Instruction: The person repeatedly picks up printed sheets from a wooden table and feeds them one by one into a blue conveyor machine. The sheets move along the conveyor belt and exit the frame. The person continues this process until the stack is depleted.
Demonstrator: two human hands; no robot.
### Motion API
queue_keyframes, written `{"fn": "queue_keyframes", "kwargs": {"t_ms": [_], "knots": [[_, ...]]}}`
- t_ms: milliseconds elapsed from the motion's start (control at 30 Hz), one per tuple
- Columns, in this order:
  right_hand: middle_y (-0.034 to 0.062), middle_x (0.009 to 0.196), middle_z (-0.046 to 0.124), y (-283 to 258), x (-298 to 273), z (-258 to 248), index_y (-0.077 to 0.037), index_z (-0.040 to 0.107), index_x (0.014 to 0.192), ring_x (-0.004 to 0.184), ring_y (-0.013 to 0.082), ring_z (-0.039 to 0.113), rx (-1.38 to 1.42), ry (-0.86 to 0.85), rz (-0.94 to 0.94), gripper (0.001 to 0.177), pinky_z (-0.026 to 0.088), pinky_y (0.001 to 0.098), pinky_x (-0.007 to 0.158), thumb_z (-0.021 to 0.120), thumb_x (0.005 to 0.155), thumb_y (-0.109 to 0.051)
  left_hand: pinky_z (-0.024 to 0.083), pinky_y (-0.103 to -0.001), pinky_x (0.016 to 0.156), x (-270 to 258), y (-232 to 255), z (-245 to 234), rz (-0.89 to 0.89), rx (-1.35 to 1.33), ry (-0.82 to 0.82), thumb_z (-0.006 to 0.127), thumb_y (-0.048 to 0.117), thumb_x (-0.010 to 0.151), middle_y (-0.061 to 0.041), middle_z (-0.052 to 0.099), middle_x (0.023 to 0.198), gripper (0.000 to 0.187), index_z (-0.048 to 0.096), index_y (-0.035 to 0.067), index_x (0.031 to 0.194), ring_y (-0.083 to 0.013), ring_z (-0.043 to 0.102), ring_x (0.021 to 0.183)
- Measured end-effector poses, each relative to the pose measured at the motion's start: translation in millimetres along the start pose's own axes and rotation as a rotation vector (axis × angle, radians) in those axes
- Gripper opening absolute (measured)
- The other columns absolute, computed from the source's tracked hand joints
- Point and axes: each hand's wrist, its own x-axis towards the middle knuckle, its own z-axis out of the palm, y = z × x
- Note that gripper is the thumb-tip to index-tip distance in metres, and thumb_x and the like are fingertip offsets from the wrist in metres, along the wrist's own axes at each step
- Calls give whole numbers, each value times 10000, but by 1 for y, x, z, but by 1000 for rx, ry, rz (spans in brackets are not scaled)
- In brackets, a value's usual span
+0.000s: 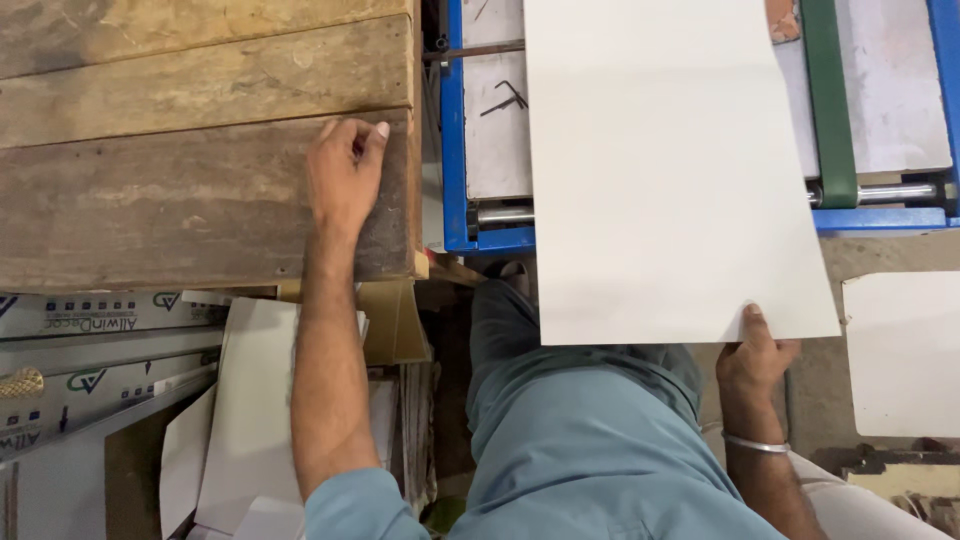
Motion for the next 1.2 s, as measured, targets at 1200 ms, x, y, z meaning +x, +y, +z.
{"fn": "queue_keyframes", "kwargs": {"t_ms": [1200], "knots": [[204,1126,701,60,261,172,87,519,1334,956,294,763,-40,-367,370,338,685,393,827,517,1119,-174,484,-460,670,15,-15,20,154,295,77,732,354,987,-68,613,795,317,600,86,881,-291,619,767]]}}
